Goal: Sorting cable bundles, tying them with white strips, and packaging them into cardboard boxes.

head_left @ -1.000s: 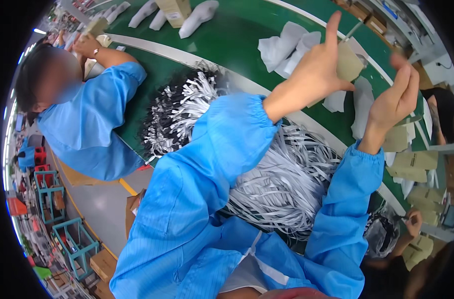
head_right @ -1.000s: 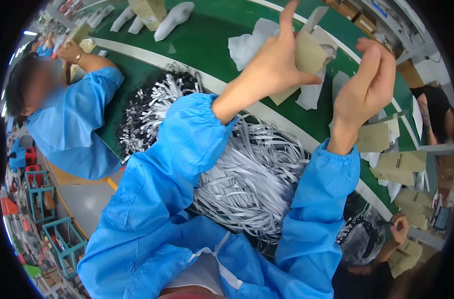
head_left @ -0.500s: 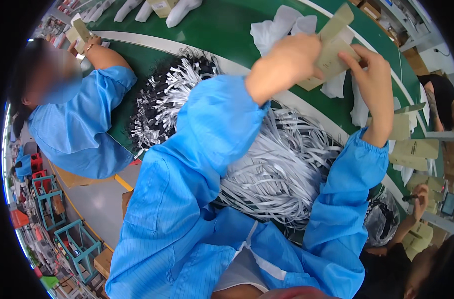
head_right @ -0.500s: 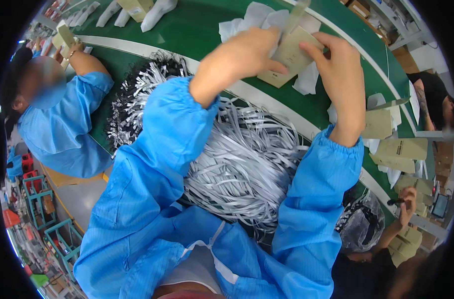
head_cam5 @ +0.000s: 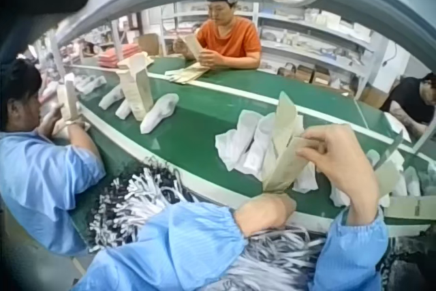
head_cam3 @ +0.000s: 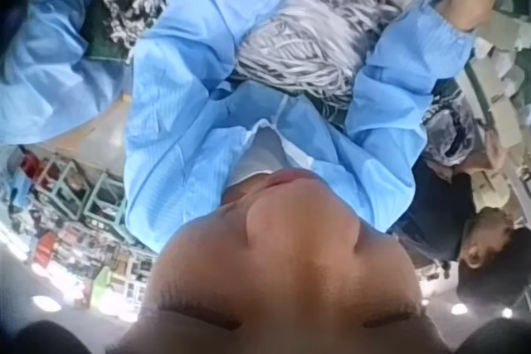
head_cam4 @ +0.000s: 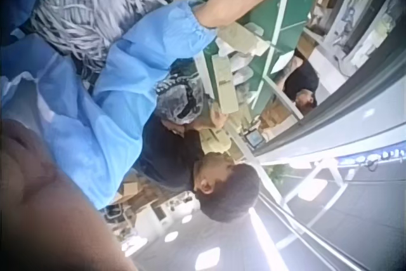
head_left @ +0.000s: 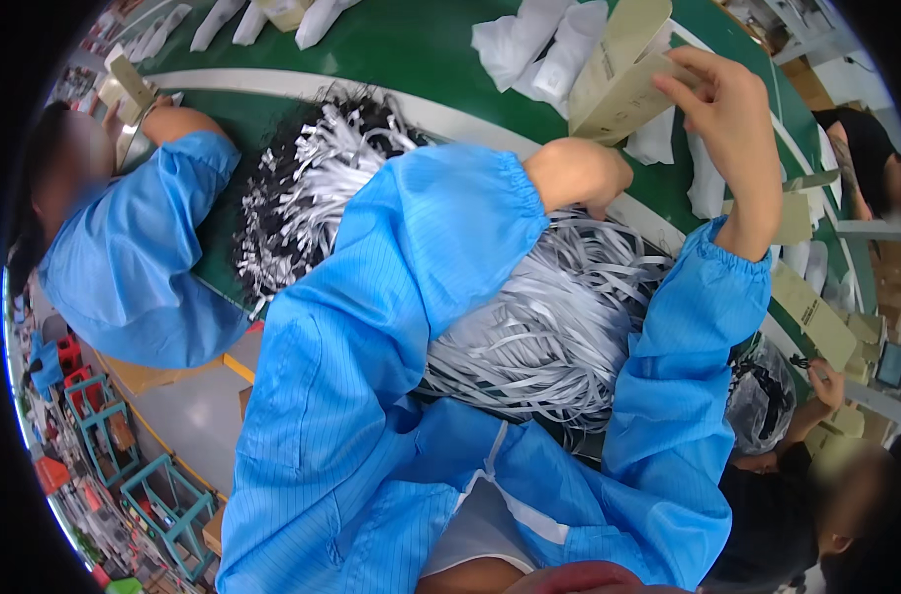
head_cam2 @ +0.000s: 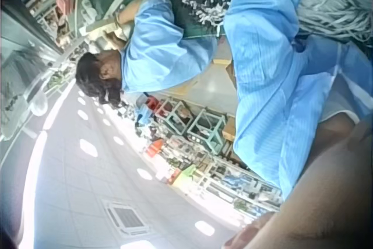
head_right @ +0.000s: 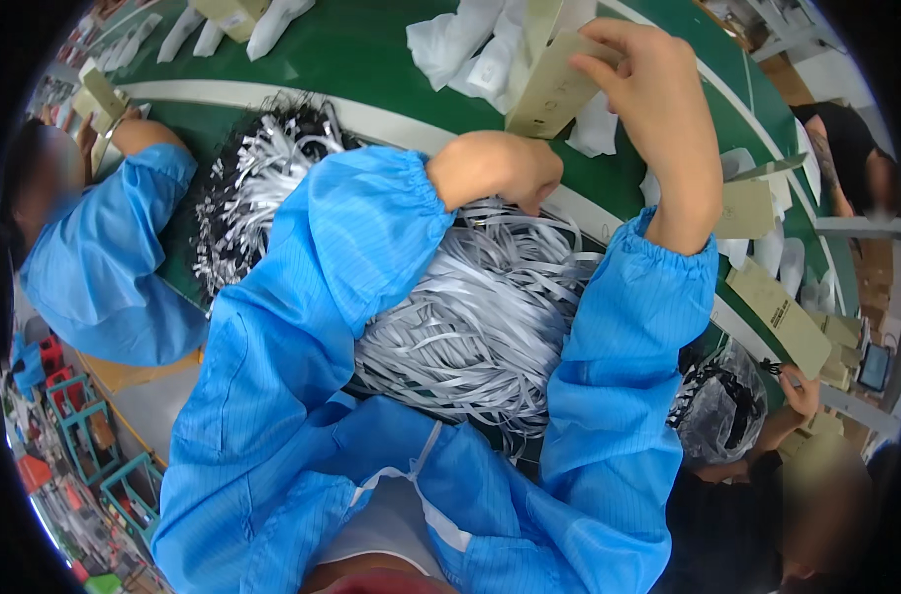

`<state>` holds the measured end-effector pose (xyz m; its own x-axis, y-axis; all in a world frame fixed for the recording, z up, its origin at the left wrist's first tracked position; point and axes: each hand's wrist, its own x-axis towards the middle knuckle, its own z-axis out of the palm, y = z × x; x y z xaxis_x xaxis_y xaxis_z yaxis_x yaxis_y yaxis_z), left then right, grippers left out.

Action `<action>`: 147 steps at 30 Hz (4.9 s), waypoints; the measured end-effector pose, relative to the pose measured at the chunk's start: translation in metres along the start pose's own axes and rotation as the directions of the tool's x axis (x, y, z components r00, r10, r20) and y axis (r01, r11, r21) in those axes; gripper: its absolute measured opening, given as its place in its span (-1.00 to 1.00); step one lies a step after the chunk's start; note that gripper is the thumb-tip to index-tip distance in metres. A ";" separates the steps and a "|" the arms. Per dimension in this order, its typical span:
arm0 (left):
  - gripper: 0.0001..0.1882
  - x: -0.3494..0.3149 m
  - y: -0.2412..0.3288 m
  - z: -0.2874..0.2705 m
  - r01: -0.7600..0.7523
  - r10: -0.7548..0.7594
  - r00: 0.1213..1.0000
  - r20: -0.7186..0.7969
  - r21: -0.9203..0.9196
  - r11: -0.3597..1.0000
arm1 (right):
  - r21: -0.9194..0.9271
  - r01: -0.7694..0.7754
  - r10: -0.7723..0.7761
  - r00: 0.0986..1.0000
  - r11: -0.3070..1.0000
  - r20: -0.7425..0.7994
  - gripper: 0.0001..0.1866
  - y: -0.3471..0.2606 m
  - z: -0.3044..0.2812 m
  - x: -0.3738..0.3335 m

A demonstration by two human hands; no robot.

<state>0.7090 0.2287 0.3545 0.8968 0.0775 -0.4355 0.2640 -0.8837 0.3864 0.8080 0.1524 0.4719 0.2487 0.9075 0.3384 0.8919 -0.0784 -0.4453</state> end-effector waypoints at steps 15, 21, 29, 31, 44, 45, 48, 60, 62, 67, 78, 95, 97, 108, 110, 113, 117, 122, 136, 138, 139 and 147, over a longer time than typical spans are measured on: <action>-0.86 -0.106 0.029 -0.059 -0.626 0.461 0.223 -0.859 0.237 0.743 | 0.753 0.055 -0.199 0.975 0.655 0.102 -0.16 -0.048 -0.033 -0.038; -0.82 -0.118 0.029 -0.070 -0.517 0.444 0.465 -0.766 0.173 0.839 | 0.590 -0.186 -0.067 0.922 0.786 0.380 -0.08 -0.045 -0.051 -0.049; -0.86 -0.136 0.020 -0.085 -0.387 0.374 0.424 -0.825 0.208 0.898 | 0.167 -0.153 0.039 0.839 0.974 0.543 -0.61 -0.049 -0.051 -0.044; -0.92 -0.141 0.008 -0.092 -0.243 0.287 0.179 -0.941 0.240 0.940 | 0.089 -0.155 0.080 0.827 0.984 0.556 -0.71 -0.056 -0.048 -0.047; -0.86 -0.170 -0.064 -0.097 -0.641 -0.075 0.299 -0.951 -0.258 0.722 | 0.462 0.327 -0.245 0.942 0.824 -0.229 -0.78 -0.084 -0.071 -0.043; -0.82 -0.166 -0.059 -0.097 -0.665 0.084 0.465 -0.881 -0.285 0.691 | 0.459 0.326 -0.246 0.942 0.826 -0.227 -0.78 -0.091 -0.069 -0.038; -0.87 -0.153 -0.030 -0.093 -0.599 0.261 0.768 -0.585 -0.512 0.616 | 0.705 0.299 0.169 0.842 0.644 -0.512 -0.74 -0.118 -0.060 -0.021; -0.82 -0.144 -0.033 -0.096 -0.622 0.355 0.779 -0.517 -0.561 0.546 | 0.996 -0.033 -0.364 0.931 -0.081 0.001 -0.59 -0.031 -0.083 -0.030; -0.80 -0.146 -0.044 -0.096 -0.625 0.222 0.732 -0.644 -0.506 0.594 | 0.980 0.157 -0.211 0.969 0.119 -0.130 -0.59 -0.033 -0.080 -0.038; -0.88 -0.164 -0.036 -0.104 -0.488 -0.057 0.764 -0.643 -0.634 0.600 | 0.418 0.663 -0.257 0.676 0.621 -0.690 -0.57 -0.029 -0.075 -0.032; -0.90 -0.170 -0.001 -0.104 -0.516 -0.076 0.631 -0.772 -0.490 0.702 | 0.783 0.344 -0.281 0.933 0.519 -0.224 -0.44 -0.061 0.054 0.002; -0.88 -0.129 -0.024 -0.093 -0.231 -0.113 0.798 -0.593 -0.473 0.850 | 0.869 -0.035 0.633 0.670 -0.494 0.388 -0.77 -0.056 0.034 0.022; -0.88 -0.113 -0.014 -0.085 -0.208 -0.114 0.766 -0.632 -0.413 0.887 | 0.871 -0.026 0.633 0.677 -0.491 0.377 -0.77 -0.053 0.032 0.022; -0.74 -0.121 0.000 -0.089 -0.257 -0.103 0.639 -0.762 -0.338 0.905 | 0.973 0.096 0.480 0.877 -0.208 0.016 -0.70 -0.016 0.050 0.014; -0.56 -0.113 0.003 -0.083 -0.291 -0.044 0.520 -0.853 -0.226 0.930 | 0.936 0.160 0.295 0.953 -0.313 -0.064 -0.75 -0.002 0.042 0.009; -0.48 -0.101 0.011 -0.079 -0.472 -0.024 0.431 -0.902 -0.249 0.846 | 0.906 0.198 0.289 0.953 -0.375 -0.088 -0.80 -0.016 0.022 -0.001; -0.53 -0.081 0.024 -0.075 -0.707 -0.106 0.500 -0.859 -0.476 0.524 | 0.859 0.250 0.463 0.886 -0.447 -0.017 -0.78 -0.032 0.009 -0.003; -0.56 -0.070 0.031 -0.071 -0.493 0.054 0.850 -0.525 -0.753 0.437 | 0.915 0.356 0.659 0.737 -0.190 -0.150 -0.73 -0.040 -0.007 0.004; -0.64 -0.071 0.015 -0.061 -0.214 0.195 -0.244 -0.950 0.249 0.944 | -0.072 0.352 -0.304 0.666 0.933 -0.681 -0.53 -0.019 0.042 0.003; -0.71 -0.067 0.005 -0.061 -0.190 0.293 -0.334 -0.896 0.368 0.910 | 0.088 0.380 -0.228 0.706 0.921 -0.671 -0.66 -0.020 0.072 0.006; -0.77 -0.065 0.002 -0.062 -0.163 0.378 -0.416 -0.827 0.477 0.864 | 0.244 0.390 -0.153 0.751 0.888 -0.642 -0.70 -0.022 0.088 0.007; -0.78 -0.020 -0.064 -0.038 -0.027 0.281 -0.300 -0.912 0.302 0.953 | 0.954 -0.267 0.529 0.794 -0.136 0.298 -0.56 -0.030 0.166 0.006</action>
<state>0.6874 0.3011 0.3692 0.1284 0.1494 0.9804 0.1197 -0.9837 0.1343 0.7199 0.2285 0.3493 0.5567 0.8027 -0.2141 -0.5484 0.1615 -0.8204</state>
